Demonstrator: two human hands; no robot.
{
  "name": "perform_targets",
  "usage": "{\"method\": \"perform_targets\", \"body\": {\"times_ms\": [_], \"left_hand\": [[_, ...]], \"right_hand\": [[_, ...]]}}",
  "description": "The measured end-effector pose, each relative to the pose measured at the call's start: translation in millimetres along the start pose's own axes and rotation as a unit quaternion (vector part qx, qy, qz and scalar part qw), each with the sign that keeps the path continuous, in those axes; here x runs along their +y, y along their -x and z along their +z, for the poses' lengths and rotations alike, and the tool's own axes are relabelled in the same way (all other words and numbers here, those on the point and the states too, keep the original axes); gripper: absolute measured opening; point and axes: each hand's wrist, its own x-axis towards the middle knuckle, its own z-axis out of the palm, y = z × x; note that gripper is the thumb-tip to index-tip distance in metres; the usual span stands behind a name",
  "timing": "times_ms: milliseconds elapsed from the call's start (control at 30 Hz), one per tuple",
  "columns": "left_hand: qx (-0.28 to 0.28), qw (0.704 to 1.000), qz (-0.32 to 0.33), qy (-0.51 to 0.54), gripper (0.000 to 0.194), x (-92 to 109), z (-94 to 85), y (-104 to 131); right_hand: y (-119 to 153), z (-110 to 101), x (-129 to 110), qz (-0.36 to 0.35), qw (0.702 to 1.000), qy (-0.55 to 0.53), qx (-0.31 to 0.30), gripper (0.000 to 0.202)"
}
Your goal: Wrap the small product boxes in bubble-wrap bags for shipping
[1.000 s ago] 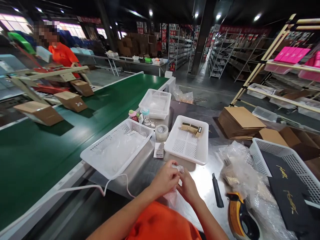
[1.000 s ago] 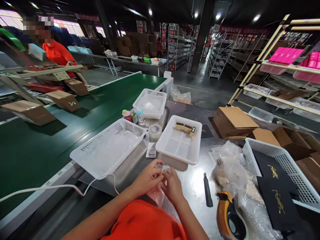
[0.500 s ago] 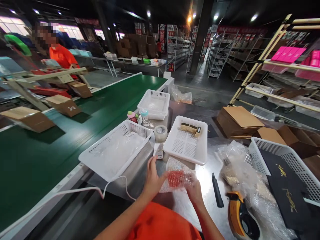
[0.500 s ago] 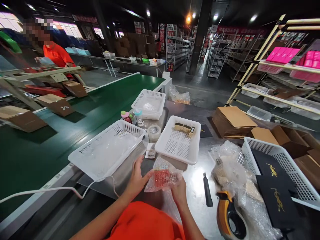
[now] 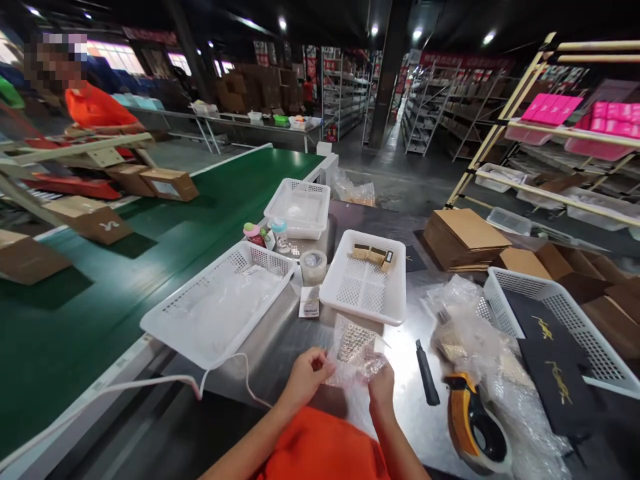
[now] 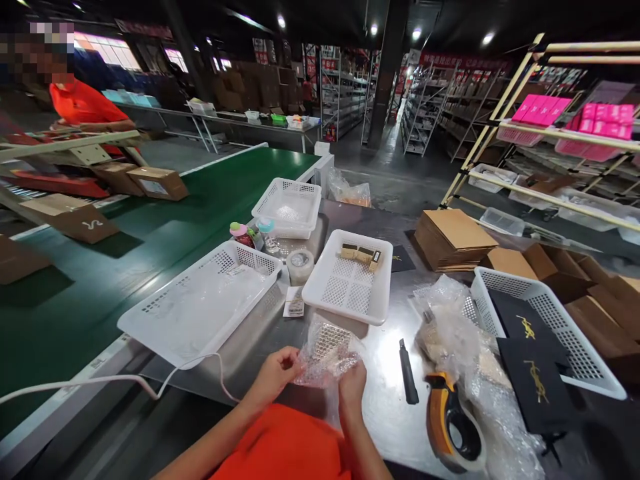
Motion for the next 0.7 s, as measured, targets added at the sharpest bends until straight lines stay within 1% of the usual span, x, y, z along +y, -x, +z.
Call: {"method": "perform_targets", "body": {"times_ms": [33, 67, 100, 167, 233, 267, 300, 367, 433, 500, 533, 600, 667, 700], "left_hand": [[0.01, 1.0, -0.014, 0.011, 0.033, -1.2, -0.3, -1.0], [0.006, 0.999, -0.032, 0.019, 0.033, -2.4, 0.0, -1.6], [-0.012, 0.998, -0.053, 0.024, 0.035, -3.3, 1.1, -1.8], [-0.077, 0.991, -0.102, 0.031, 0.04, -4.5, 4.9, 0.1], [-0.15, 0.973, -0.166, 0.05, 0.044, -5.1, 7.9, 4.2], [-0.172, 0.964, -0.194, 0.063, 0.046, -5.1, 8.0, 6.4], [-0.179, 0.956, -0.217, 0.081, 0.047, -4.8, 6.8, 8.2], [-0.166, 0.945, -0.238, 0.149, 0.049, -2.9, 2.2, 9.6], [-0.156, 0.93, -0.226, 0.245, 0.055, 0.3, -2.0, 7.2], [-0.173, 0.901, -0.217, 0.334, 0.061, 2.6, -2.3, 2.1], [-0.179, 0.887, -0.22, 0.364, 0.06, 2.6, -0.9, -0.6], [-0.162, 0.864, -0.245, 0.41, 0.049, -0.9, 3.3, -4.9], [-0.147, 0.836, -0.285, 0.446, 0.036, -8.4, 6.5, -6.5], [-0.151, 0.821, -0.302, 0.462, 0.031, -12.7, 7.1, -6.3]], "right_hand": [[1.0, 0.2, -1.1, 0.004, 1.0, 0.002, 0.009, 0.03], [1.8, 0.8, -2.4, 0.011, 1.0, 0.003, 0.015, 0.028], [2.4, 1.6, -3.9, 0.021, 1.0, 0.002, 0.015, 0.026], [3.2, 3.5, -7.1, 0.04, 0.999, 0.001, 0.004, 0.027], [3.6, 3.5, -10.4, 0.049, 0.999, 0.002, -0.007, 0.03], [3.8, 2.1, -12.4, 0.046, 0.999, 0.005, -0.009, 0.03], [4.0, 0.0, -14.7, 0.04, 0.999, 0.008, -0.007, 0.029], [4.9, -5.5, -20.6, 0.026, 1.0, 0.016, -0.002, 0.026], [7.1, -9.6, -28.5, 0.016, 1.0, 0.021, -0.006, 0.024], [10.5, -10.4, -38.5, 0.001, 0.999, 0.013, -0.042, 0.026], [12.4, -10.0, -44.1, -0.006, 0.998, 0.001, -0.069, 0.028], [16.2, -9.3, -55.8, -0.003, 0.992, -0.031, -0.125, 0.031], [19.3, -11.2, -67.2, 0.031, 0.984, -0.061, -0.166, 0.036], [20.4, -13.4, -72.6, 0.049, 0.979, -0.07, -0.183, 0.04]]}}
